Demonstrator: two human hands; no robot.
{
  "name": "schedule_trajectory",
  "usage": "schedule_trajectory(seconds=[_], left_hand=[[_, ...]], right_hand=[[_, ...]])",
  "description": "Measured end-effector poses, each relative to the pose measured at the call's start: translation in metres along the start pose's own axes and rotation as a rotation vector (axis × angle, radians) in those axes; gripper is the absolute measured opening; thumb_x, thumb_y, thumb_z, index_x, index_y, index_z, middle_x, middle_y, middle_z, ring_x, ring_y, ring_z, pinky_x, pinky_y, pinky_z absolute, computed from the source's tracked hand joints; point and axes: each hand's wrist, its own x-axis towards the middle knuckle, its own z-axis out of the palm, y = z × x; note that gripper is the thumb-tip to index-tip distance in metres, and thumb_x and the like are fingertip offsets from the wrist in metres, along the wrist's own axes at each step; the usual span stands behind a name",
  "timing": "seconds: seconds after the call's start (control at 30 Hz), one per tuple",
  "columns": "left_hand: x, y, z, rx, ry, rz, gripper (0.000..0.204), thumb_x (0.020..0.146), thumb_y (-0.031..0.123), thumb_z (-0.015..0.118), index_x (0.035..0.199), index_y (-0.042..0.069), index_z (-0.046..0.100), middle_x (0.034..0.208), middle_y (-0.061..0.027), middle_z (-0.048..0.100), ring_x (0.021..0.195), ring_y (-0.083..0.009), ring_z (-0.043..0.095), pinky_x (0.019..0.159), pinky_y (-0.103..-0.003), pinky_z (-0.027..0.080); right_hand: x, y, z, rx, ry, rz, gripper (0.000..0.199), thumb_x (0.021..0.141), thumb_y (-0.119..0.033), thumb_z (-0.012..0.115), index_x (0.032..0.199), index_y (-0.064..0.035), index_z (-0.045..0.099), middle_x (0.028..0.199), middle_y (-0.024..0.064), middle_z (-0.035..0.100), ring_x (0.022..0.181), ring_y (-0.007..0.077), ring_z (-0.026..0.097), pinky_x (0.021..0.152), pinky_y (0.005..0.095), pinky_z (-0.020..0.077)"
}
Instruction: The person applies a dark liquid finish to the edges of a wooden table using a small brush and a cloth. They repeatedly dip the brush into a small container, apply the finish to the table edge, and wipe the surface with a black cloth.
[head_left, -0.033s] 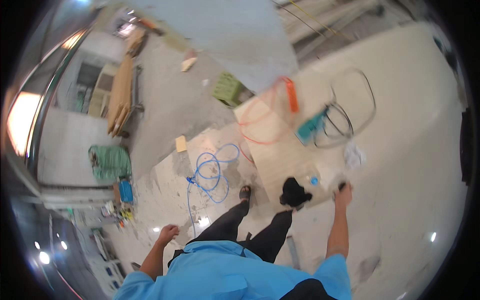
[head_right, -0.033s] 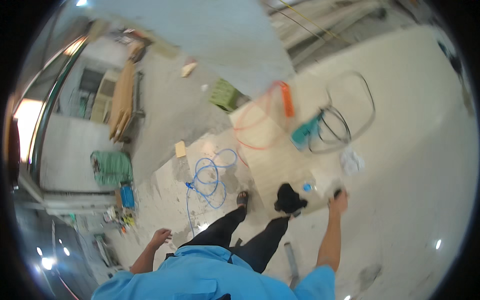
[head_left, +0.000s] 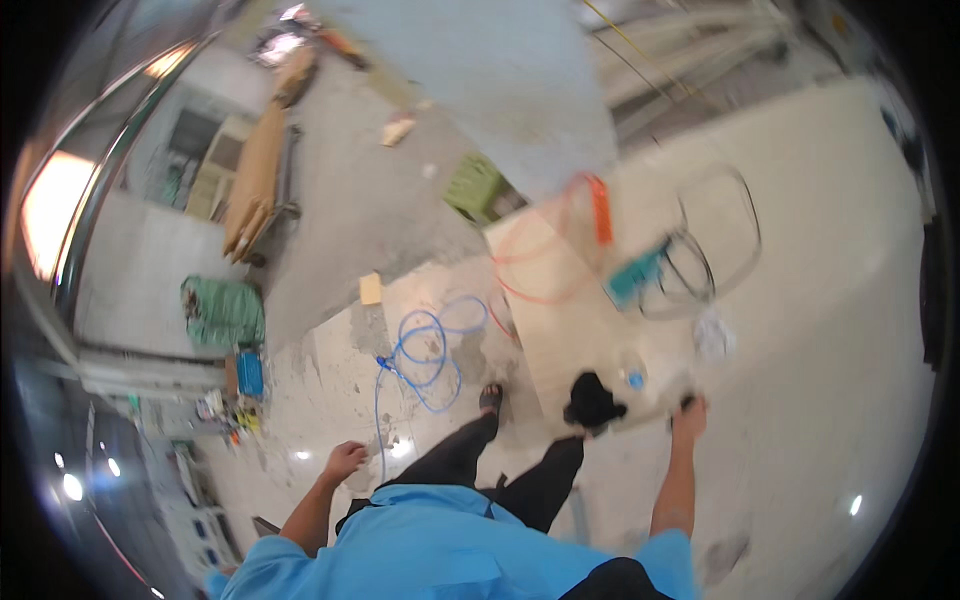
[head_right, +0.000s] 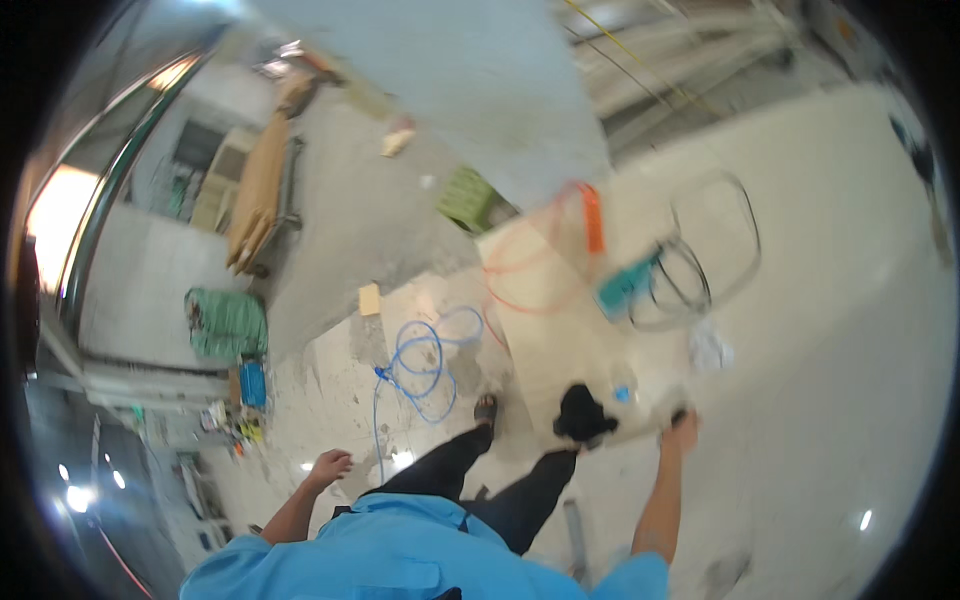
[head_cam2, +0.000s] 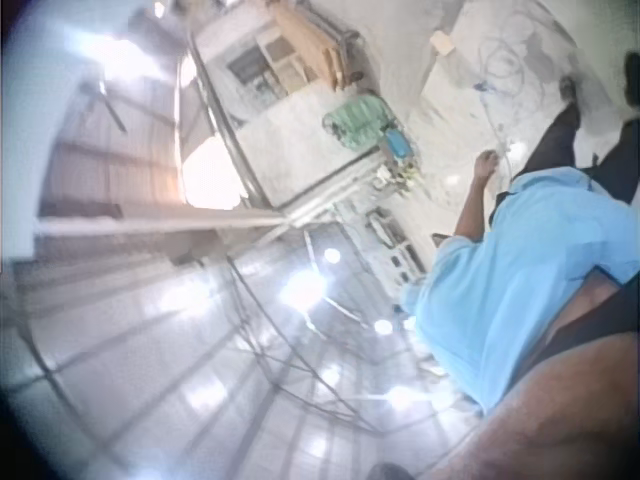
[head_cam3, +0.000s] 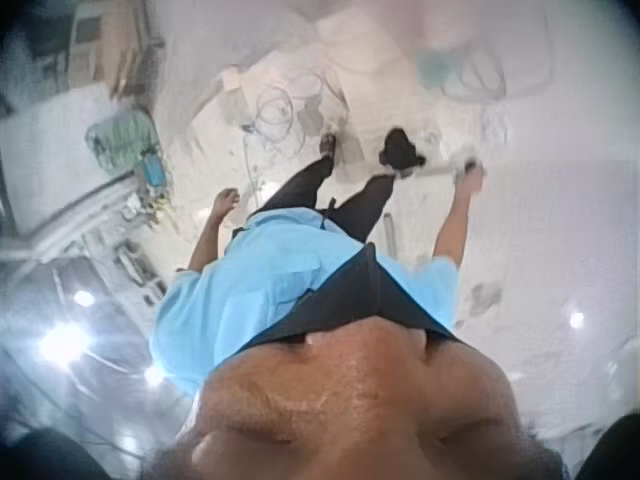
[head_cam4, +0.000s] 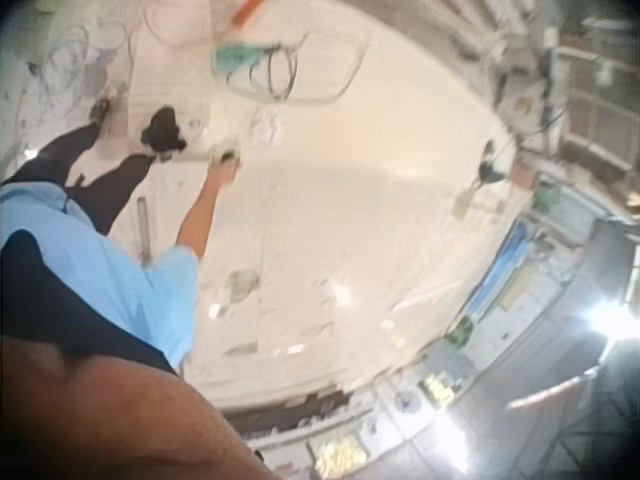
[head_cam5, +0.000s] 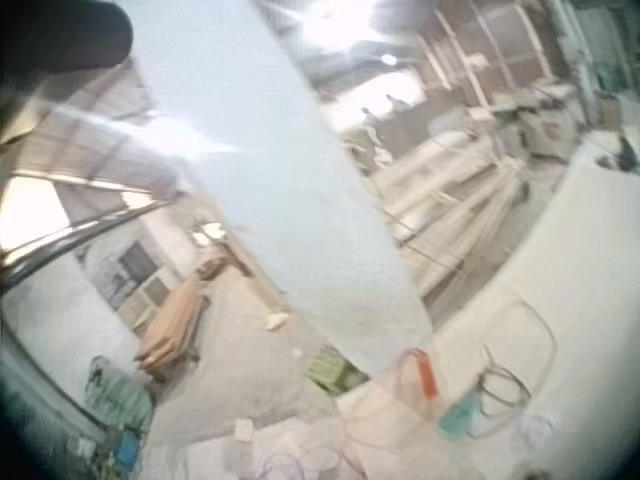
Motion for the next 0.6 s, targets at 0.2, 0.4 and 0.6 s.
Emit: schedule_trajectory(seconds=[0.2, 0.4, 0.6], left_hand=[[0.014, 0.116, 0.075, -0.079, -0.091, 0.659, 0.039, 0.102, 0.024, 0.071, 0.135, 0.004, 0.067, 0.114, -0.0142, 0.077, 0.107, -0.0254, 0.074, 0.091, -0.038, 0.059], [0.009, 0.167, 0.056, -0.035, -0.193, 1.065, 0.067, 0.096, 0.026, 0.075, 0.155, 0.01, 0.048, 0.141, -0.018, 0.064, 0.125, -0.0362, 0.064, 0.105, -0.044, 0.053], [0.046, 0.146, -0.033, -0.374, -0.09, 1.338, 0.096, 0.085, 0.019, 0.083, 0.164, 0.006, 0.03, 0.159, -0.0205, 0.045, 0.145, -0.0399, 0.046, 0.119, -0.048, 0.04]], right_hand=[[-0.135, -0.07, -0.133, -0.356, -0.057, -0.096, 0.075, 0.074, -0.019, 0.091, 0.138, -0.003, 0.055, 0.127, 0.0232, 0.061, 0.115, 0.0427, 0.066, 0.093, 0.0502, 0.0567], [-0.25, -0.275, -0.18, -0.326, -0.219, -0.574, 0.075, 0.071, -0.02, 0.091, 0.136, -0.0046, 0.057, 0.122, 0.0214, 0.063, 0.112, 0.043, 0.066, 0.092, 0.05, 0.056], [-0.379, -0.52, -0.119, -0.278, -0.298, -1.223, 0.071, 0.074, -0.022, 0.089, 0.136, -0.0056, 0.059, 0.118, 0.0216, 0.063, 0.109, 0.0445, 0.065, 0.092, 0.0503, 0.0539]])
